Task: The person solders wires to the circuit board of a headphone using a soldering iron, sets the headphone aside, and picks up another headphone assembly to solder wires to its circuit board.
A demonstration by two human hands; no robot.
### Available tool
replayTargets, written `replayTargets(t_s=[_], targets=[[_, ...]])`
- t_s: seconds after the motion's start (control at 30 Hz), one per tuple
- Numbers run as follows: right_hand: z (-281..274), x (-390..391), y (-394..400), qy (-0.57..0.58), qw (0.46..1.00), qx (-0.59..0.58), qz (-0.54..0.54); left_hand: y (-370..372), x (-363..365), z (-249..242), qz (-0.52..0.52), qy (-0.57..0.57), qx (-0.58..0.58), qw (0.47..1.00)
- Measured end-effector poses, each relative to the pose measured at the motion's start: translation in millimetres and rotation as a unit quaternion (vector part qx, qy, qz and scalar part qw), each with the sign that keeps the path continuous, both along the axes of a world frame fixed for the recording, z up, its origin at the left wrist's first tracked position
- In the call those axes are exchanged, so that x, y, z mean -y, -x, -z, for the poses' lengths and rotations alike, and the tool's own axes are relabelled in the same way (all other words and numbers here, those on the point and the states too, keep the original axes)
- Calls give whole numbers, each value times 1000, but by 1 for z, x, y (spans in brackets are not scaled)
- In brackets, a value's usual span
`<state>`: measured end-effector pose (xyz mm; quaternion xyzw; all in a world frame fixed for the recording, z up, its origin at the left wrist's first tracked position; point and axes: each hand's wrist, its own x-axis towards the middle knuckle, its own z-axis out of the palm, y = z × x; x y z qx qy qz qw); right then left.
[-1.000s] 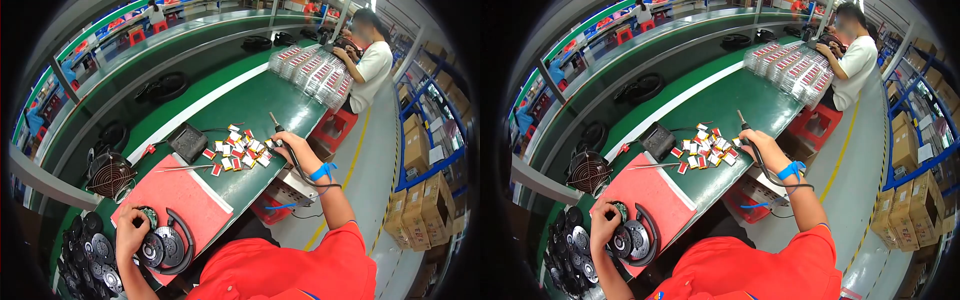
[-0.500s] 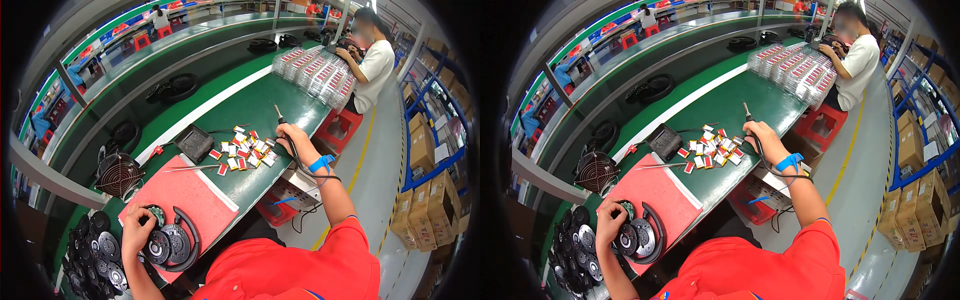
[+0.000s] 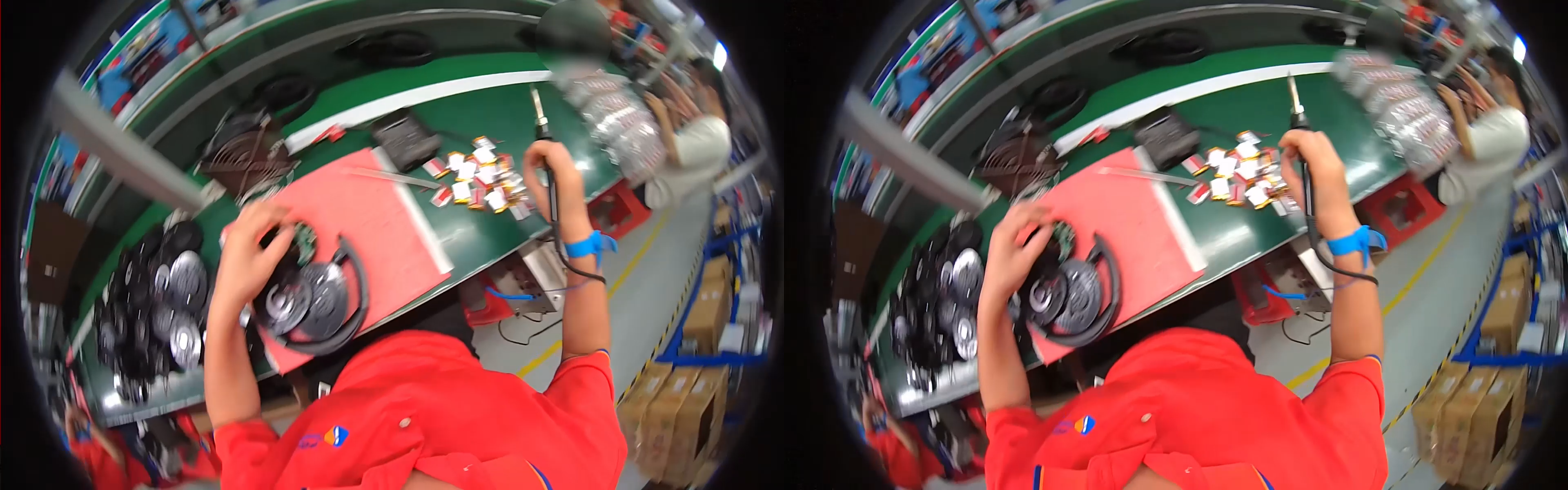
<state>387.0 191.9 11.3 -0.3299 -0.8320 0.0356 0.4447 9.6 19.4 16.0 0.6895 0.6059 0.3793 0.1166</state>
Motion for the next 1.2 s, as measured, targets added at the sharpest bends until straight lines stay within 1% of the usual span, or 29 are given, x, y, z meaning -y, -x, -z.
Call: replayTargets(t_s=[0.07, 0.1, 0.13, 0.2, 0.27, 0.37, 0.4, 0.47, 0.5, 0.53, 0.6, 0.63, 0.67, 0.73, 0.77, 0.87, 0.93, 1.0, 1.03, 1.13, 1.2], targets=[[-12, 20, 39, 36, 997, -13, -65, -2, 0, -4, 5, -16, 10, 1000], [-15, 30, 58, 77, 992, -28, -100, -4, 0, -6, 17, -17, 28, 999], [-14, 40, 81, 87, 985, -60, -137, -6, 1, -8, 29, -21, 46, 998], [-12, 48, 117, 71, 972, -40, -221, -12, 4, -7, 35, 47, 175, 983], [-11, 61, 152, 86, 955, -49, -278, -15, 6, -9, 52, 55, 174, 982], [-9, 69, 189, 80, 934, -61, -342, -15, 6, -6, 89, 57, 265, 958], [-10, 71, 197, 83, 932, -60, -348, -13, 6, -3, 82, 57, 267, 958], [-10, 74, 209, 91, 930, -79, -346, -10, 4, 8, 66, 70, 417, 904], [-8, 74, 212, 90, 929, -80, -349, -11, 5, 3, 52, 71, 459, 884], [-6, 73, 215, 92, 929, -75, -351, -10, 6, 1, 49, 70, 464, 882], [1, 72, 219, 127, 918, -115, -357, -7, 7, 1, 27, 107, 419, 901], [3, 70, 219, 138, 913, -122, -364, -7, 5, 8, 27, 83, 424, 901], [7, 70, 220, 143, 912, -116, -367, -7, 4, 10, 23, 83, 431, 898], [13, 72, 221, 212, 883, -176, -380, -6, 5, 8, 24, 85, 415, 906], [15, 75, 221, 244, 875, -179, -377, -5, 6, 4, 14, 92, 416, 905], [18, 80, 224, 245, 878, -156, -379, -3, 9, -1, 1, 75, 408, 910], [20, 84, 226, 254, 879, -144, -378, -4, 7, 3, 0, 61, 429, 901], [22, 85, 227, 298, 865, -168, -366, -4, 7, 4, -12, 48, 413, 909], [23, 83, 226, 306, 854, -181, -380, -5, 7, 2, -25, 60, 409, 910], [23, 82, 225, 305, 849, -188, -387, -5, 7, 3, -19, 68, 378, 923], [24, 81, 224, 306, 853, -174, -385, -5, 8, 1, -23, 83, 380, 921]])
